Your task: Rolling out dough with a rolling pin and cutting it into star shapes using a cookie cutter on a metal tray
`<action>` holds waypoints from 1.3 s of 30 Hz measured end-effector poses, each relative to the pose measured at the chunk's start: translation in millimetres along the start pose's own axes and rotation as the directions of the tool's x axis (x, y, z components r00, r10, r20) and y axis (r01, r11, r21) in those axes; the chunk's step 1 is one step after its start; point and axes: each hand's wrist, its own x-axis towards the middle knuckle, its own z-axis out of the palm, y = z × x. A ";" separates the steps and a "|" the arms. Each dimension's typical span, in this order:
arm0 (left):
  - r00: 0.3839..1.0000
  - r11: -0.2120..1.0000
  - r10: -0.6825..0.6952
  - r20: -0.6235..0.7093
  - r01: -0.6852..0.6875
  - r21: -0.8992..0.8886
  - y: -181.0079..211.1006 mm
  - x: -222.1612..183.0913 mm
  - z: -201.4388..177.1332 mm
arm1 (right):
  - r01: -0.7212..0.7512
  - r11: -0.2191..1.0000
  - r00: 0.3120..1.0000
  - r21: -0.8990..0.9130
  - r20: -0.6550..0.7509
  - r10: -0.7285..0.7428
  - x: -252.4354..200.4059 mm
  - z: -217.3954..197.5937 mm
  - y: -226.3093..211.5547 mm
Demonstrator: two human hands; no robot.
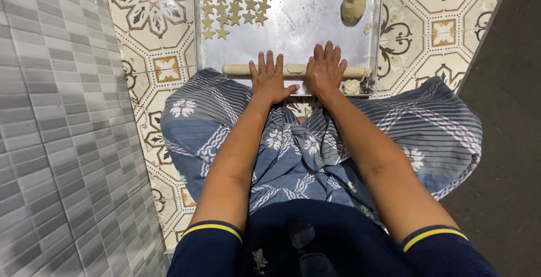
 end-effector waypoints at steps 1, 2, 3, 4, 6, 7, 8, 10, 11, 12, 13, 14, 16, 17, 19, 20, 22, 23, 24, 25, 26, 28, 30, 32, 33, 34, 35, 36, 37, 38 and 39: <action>1.000 1.000 0.001 0.005 -0.001 0.000 -0.3 3.3 -2.9 | -0.004 1.000 1.000 0.000 0.004 0.004 3.9 0.7 0.2; 0.999 1.000 0.014 -0.030 -0.014 -0.004 -0.5 6.9 -6.0 | -0.013 1.000 1.000 0.006 -0.001 0.013 8.3 1.2 0.4; 0.998 1.000 0.024 -0.065 -0.025 -0.009 -1.4 10.1 -9.1 | -0.020 1.000 1.000 0.012 -0.004 0.020 12.6 2.0 -0.1; 0.998 1.000 0.023 -0.060 -0.023 -0.010 0.7 7.5 -16.4 | -0.022 1.000 1.000 0.011 0.001 0.022 15.2 -0.1 -2.9; 0.989 1.000 0.024 -0.145 -0.025 -0.005 6.6 5.2 -32.6 | -0.054 0.998 0.999 0.018 0.002 0.054 22.9 -6.6 -7.0; 0.990 1.000 0.025 -0.139 -0.027 -0.007 7.0 9.3 -36.0 | -0.058 0.998 0.998 0.016 0.006 0.058 28.4 -8.1 -7.0; 0.988 0.999 0.029 -0.153 -0.032 -0.023 7.3 13.3 -39.0 | -0.072 0.997 0.997 0.010 0.012 0.072 33.8 -9.4 -6.7; 0.987 0.998 0.028 -0.160 -0.035 -0.042 6.0 19.2 -44.4 | -0.086 0.996 0.996 0.001 0.025 0.086 39.7 -12.6 -10.7; 0.990 0.998 0.020 -0.142 -0.027 -0.052 6.8 23.0 -47.9 | -0.087 0.996 0.996 0.002 0.022 0.087 41.5 -16.9 -12.7; 0.992 0.998 0.012 -0.125 -0.020 -0.062 7.8 26.5 -51.3 | -0.089 0.996 0.996 0.004 0.019 0.089 43.1 -21.3 -14.6; 0.993 0.998 0.014 -0.119 -0.022 -0.064 5.9 35.0 -44.4 | -0.094 0.996 0.995 0.002 0.022 0.094 45.8 -23.9 -15.7; 0.980 0.999 0.034 -0.195 -0.039 -0.020 4.0 43.1 -37.4 | -0.070 0.997 0.997 0.025 -0.020 0.071 48.4 -26.6 -17.0; 0.962 0.998 0.055 -0.266 -0.051 0.022 2.2 52.8 -33.9 | -0.046 0.998 0.997 0.045 -0.059 0.049 56.6 -27.6 -18.4; 0.969 0.998 0.046 -0.243 -0.035 0.052 3.1 54.7 -37.2 | -0.047 0.998 0.995 0.030 -0.083 0.049 62.1 -25.9 -17.5; 0.975 0.997 0.035 -0.220 -0.018 0.079 4.6 57.5 -42.8 | -0.046 0.999 0.993 0.013 -0.104 0.047 71.2 -26.7 -17.7; 0.980 0.997 0.037 -0.195 -0.024 0.069 5.2 58.7 -45.2 | -0.027 1.000 0.992 0.006 -0.122 0.028 75.0 -29.1 -19.0; 0.985 0.998 0.030 -0.168 -0.022 0.053 4.2 62.2 -46.3 | -0.002 1.000 0.991 -0.003 -0.133 0.001 86.0 -25.5 -18.4; 0.982 0.997 0.050 -0.181 -0.040 0.060 3.1 65.1 -44.8 | 0.045 0.997 0.965 -0.058 -0.257 -0.058 92.9 -19.8 -15.7; 0.979 0.996 0.071 -0.194 -0.058 0.067 2.1 67.6 -43.1 | 0.084 0.989 0.920 -0.118 -0.373 -0.123 99.4 -14.0 -13.0; 0.979 0.996 0.066 -0.193 -0.054 0.064 2.3 69.7 -40.9 | 0.088 0.989 0.920 -0.119 -0.370 -0.127 103.4 -16.6 -15.3; 0.976 0.996 0.065 -0.207 -0.051 0.074 2.8 71.2 -38.8 | 0.101 0.988 0.912 -0.120 -0.386 -0.140 106.8 -19.5 -17.5; 0.972 0.996 0.061 -0.225 -0.043 0.083 2.8 72.5 -32.9 | 0.119 0.986 0.901 -0.121 -0.404 -0.158 116.5 -22.0 -19.7; 0.969 0.999 0.046 -0.241 -0.046 0.006 1.6 72.5 -26.7 | 0.133 0.977 0.855 -0.164 -0.479 -0.197 129.9 -21.4 -20.5; 0.970 1.000 0.025 -0.242 -0.022 0.015 0.3 66.2 -28.2 | 0.154 0.979 0.833 -0.132 -0.516 -0.200 141.5 -17.9 -17.2; 0.972 1.000 0.011 -0.235 -0.006 0.019 1.4 62.3 -28.1 | 0.166 0.981 0.813 -0.106 -0.548 -0.196 145.6 -16.7 -13.6; 0.971 1.000 0.009 -0.238 -0.004 0.023 -1.2 59.8 -28.7 | 0.169 0.980 0.811 -0.102 -0.552 -0.197 140.7 -23.0 -16.3; 0.974 0.999 -0.003 -0.228 0.011 0.031 -1.5 57.2 -28.3 | 0.259 0.963 0.762 -0.071 -0.598 -0.249 134.9 -30.4 -16.7; 0.976 0.999 -0.015 -0.217 0.025 0.040 -1.8 53.9 -28.0 | 0.350 0.936 0.707 -0.045 -0.643 -0.295 128.4 -38.1 -17.2; 0.974 0.999 -0.014 -0.227 0.024 0.038 -1.1 50.0 -30.2 | 0.354 0.934 0.700 -0.051 -0.648 -0.300 119.3 -36.7 -8.8; 0.975 0.999 -0.025 -0.223 0.029 0.016 0.2 45.6 -32.4 | 0.489 0.871 0.689 -0.033 -0.597 -0.410 109.6 -35.6 0.1; 0.975 0.999 -0.032 -0.218 0.031 -0.004 2.1 41.0 -33.8 | 0.610 0.792 0.661 -0.007 -0.547 -0.514 99.2 -34.2 10.1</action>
